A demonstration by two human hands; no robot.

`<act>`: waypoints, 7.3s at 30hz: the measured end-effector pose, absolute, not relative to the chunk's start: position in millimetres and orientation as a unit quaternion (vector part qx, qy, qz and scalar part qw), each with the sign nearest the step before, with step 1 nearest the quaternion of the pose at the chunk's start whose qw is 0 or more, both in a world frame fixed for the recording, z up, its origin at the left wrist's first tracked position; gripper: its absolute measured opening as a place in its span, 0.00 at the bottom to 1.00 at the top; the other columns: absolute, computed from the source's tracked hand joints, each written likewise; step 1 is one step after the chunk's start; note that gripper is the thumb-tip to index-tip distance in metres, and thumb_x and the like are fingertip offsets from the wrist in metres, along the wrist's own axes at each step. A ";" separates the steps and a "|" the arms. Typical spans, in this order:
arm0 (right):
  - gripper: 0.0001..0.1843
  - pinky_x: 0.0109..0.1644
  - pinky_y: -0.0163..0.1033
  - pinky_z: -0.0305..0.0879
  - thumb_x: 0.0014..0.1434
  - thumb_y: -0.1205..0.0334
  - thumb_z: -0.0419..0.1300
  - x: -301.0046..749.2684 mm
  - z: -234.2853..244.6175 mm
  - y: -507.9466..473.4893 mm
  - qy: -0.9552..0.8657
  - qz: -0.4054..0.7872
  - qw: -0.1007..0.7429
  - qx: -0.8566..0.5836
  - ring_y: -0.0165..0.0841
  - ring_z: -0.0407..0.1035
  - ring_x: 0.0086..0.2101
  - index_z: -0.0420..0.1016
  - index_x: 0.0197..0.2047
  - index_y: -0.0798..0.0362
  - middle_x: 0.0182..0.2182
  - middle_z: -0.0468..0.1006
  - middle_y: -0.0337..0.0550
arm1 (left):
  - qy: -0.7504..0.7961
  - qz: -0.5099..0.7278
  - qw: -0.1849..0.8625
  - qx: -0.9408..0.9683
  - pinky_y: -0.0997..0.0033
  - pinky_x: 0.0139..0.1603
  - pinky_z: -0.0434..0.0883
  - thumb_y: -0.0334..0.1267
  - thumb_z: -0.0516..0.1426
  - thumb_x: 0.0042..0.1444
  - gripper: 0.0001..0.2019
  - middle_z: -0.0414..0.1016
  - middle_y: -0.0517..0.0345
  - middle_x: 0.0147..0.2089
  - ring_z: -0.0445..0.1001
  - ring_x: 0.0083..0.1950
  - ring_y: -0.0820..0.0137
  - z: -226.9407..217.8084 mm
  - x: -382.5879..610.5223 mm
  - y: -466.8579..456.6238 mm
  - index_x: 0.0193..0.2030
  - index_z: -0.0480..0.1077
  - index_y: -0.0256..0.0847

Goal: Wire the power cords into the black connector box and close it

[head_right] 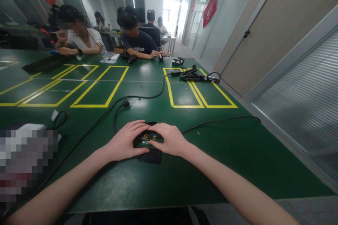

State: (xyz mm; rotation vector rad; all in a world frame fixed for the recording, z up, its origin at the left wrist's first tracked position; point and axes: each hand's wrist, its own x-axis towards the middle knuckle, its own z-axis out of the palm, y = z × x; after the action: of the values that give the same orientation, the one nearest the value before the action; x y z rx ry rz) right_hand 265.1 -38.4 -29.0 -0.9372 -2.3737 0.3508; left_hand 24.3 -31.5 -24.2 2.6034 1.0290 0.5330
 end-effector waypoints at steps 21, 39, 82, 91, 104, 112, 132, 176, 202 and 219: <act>0.15 0.49 0.46 0.74 0.58 0.63 0.70 257.3 -42.0 -34.1 -0.850 0.104 0.284 -0.431 0.40 0.78 0.44 0.81 0.49 0.50 0.45 0.83 0.47 | 0.356 0.267 0.146 0.884 0.56 0.63 0.75 0.35 0.57 0.67 0.11 0.76 0.48 0.61 0.76 0.61 0.59 -29.7 8.8 -17.1 0.52 0.79 0.43; 0.23 0.60 0.54 0.74 0.58 0.68 0.67 259.6 -48.3 -28.0 -0.829 0.155 0.334 -0.420 0.44 0.76 0.55 0.78 0.57 0.50 0.57 0.80 0.51 | 0.401 0.221 0.162 0.874 0.60 0.54 0.76 0.33 0.55 0.68 0.14 0.78 0.50 0.47 0.77 0.49 0.61 -31.8 10.0 -14.5 0.57 0.76 0.39; 0.10 0.33 0.36 0.68 0.69 0.58 0.59 291.5 -23.4 -29.8 -0.869 0.189 0.297 -0.347 0.32 0.74 0.29 0.79 0.38 0.52 0.31 0.81 0.42 | 0.407 0.265 0.293 0.824 0.75 0.31 0.68 0.35 0.59 0.57 0.06 0.80 0.58 0.32 0.75 0.32 0.70 -16.9 5.4 -23.9 0.34 0.78 0.40; 0.08 0.32 0.35 0.67 0.68 0.60 0.60 290.4 -23.4 -31.0 -0.881 0.176 0.284 -0.334 0.31 0.74 0.27 0.79 0.37 0.52 0.30 0.81 0.41 | 0.407 0.238 0.293 0.832 0.75 0.29 0.65 0.37 0.58 0.57 0.07 0.76 0.60 0.29 0.71 0.30 0.72 -20.7 4.4 -24.0 0.33 0.77 0.40; 0.08 0.32 0.34 0.65 0.68 0.59 0.61 290.3 -29.4 -28.1 -0.881 0.174 0.274 -0.343 0.31 0.73 0.27 0.79 0.38 0.53 0.30 0.81 0.42 | 0.408 0.237 0.294 0.831 0.74 0.31 0.64 0.35 0.58 0.56 0.06 0.75 0.60 0.29 0.70 0.30 0.71 -20.5 5.5 -23.9 0.33 0.78 0.40; 0.09 0.32 0.34 0.65 0.68 0.59 0.61 290.3 -29.5 -28.4 -0.879 0.184 0.271 -0.345 0.31 0.73 0.28 0.79 0.38 0.53 0.31 0.82 0.42 | 0.415 0.237 0.318 0.819 0.75 0.31 0.64 0.35 0.59 0.56 0.06 0.75 0.60 0.29 0.70 0.30 0.72 -19.9 5.0 -23.6 0.33 0.79 0.39; 0.06 0.34 0.35 0.67 0.66 0.61 0.62 292.5 -29.8 -26.9 -0.888 0.182 0.244 -0.343 0.32 0.75 0.29 0.80 0.40 0.53 0.32 0.82 0.43 | 0.409 0.233 0.340 0.814 0.74 0.32 0.66 0.34 0.58 0.55 0.05 0.75 0.60 0.29 0.71 0.31 0.71 -18.1 6.8 -24.4 0.33 0.77 0.39; 0.08 0.37 0.36 0.65 0.64 0.68 0.61 282.2 -23.7 -28.5 -0.907 0.187 0.242 -0.291 0.33 0.70 0.33 0.70 0.31 0.51 0.33 0.75 0.43 | 0.420 0.179 0.265 0.849 0.69 0.38 0.64 0.27 0.58 0.56 0.10 0.70 0.61 0.31 0.71 0.36 0.67 -8.4 15.7 -27.5 0.25 0.68 0.41; 0.11 0.42 0.43 0.71 0.70 0.55 0.61 281.9 -32.4 -19.9 -0.926 0.016 0.255 -0.280 0.38 0.73 0.38 0.79 0.40 0.53 0.41 0.81 0.50 | 0.409 0.148 0.095 0.896 0.67 0.42 0.72 0.41 0.67 0.59 0.07 0.80 0.54 0.42 0.76 0.45 0.62 -9.4 12.4 -24.2 0.42 0.78 0.43; 0.12 0.50 0.48 0.71 0.63 0.63 0.64 266.4 -49.5 -8.8 -0.771 0.173 0.337 -0.512 0.41 0.75 0.44 0.78 0.50 0.52 0.44 0.83 0.48 | 0.394 0.211 0.092 0.890 0.40 0.72 0.62 0.45 0.67 0.59 0.22 0.72 0.43 0.69 0.70 0.68 0.50 -33.6 10.5 -13.8 0.59 0.77 0.43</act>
State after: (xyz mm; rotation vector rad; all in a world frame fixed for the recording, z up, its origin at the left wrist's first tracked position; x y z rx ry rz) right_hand 266.4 -8.8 -49.5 -1.3337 -2.0101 0.4501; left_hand 10.5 -13.8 -33.6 2.6438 1.1693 0.6253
